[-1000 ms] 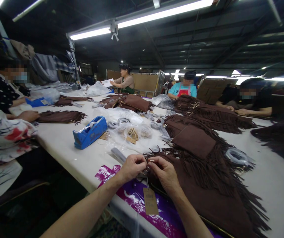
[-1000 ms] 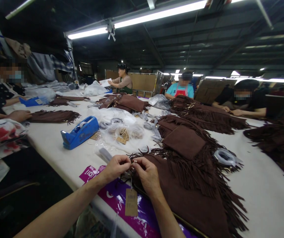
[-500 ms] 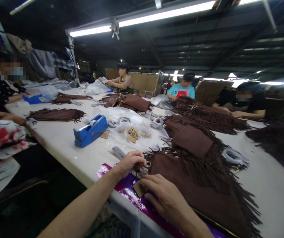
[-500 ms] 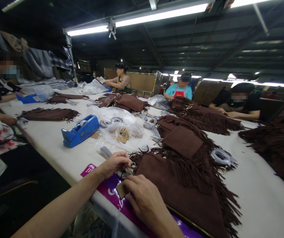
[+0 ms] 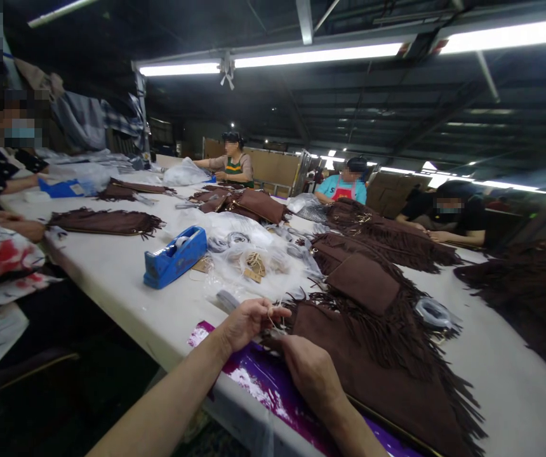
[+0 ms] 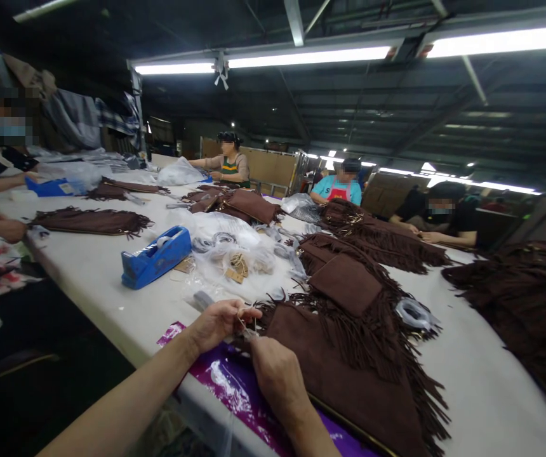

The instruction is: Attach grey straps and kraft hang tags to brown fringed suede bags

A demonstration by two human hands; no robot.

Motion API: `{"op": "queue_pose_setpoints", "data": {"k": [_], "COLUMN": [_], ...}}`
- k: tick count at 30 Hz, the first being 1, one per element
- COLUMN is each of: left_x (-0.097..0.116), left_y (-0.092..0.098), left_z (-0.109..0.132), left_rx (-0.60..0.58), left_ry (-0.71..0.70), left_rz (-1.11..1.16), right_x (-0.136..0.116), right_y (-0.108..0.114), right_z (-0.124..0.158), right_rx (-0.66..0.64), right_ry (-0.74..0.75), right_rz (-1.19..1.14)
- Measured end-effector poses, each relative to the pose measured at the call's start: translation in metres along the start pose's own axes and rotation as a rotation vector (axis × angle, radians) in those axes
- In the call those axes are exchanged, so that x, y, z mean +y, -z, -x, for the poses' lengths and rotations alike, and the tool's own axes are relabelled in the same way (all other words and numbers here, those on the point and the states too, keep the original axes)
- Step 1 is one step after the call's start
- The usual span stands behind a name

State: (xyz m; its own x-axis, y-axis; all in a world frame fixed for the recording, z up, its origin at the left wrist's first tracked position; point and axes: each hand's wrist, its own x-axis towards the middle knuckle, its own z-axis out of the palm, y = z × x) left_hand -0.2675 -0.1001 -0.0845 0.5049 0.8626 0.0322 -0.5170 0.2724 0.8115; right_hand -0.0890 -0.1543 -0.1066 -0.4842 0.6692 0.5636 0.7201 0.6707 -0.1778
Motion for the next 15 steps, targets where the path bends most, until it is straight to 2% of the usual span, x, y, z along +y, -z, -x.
{"op": "queue_pose_setpoints", "data": {"k": [2, 4, 6, 10, 15], "left_x": [0.000, -0.001, -0.002, -0.001, 0.008], "left_y": [-0.002, -0.003, -0.004, -0.007, -0.014], "left_z": [0.001, 0.001, 0.001, 0.003, 0.011], "left_rx": [-0.036, -0.057, -0.066, -0.099, -0.193], "left_ry": [-0.011, -0.027, -0.045, -0.084, -0.216], "left_rz": [-0.025, -0.054, -0.088, -0.292, -0.773], "right_x": [0.005, 0.008, 0.009, 0.009, 0.012], "right_y": [0.002, 0.004, 0.005, 0.005, 0.004], "right_z": [0.002, 0.002, 0.000, -0.007, -0.012], "right_rx": [0.057, 0.054, 0.027, -0.029, -0.047], "right_ry": [-0.231, -0.439, -0.566, -0.641, -0.767], "right_rz": [-0.217, -0.402, -0.540, -0.681, -0.860]}}
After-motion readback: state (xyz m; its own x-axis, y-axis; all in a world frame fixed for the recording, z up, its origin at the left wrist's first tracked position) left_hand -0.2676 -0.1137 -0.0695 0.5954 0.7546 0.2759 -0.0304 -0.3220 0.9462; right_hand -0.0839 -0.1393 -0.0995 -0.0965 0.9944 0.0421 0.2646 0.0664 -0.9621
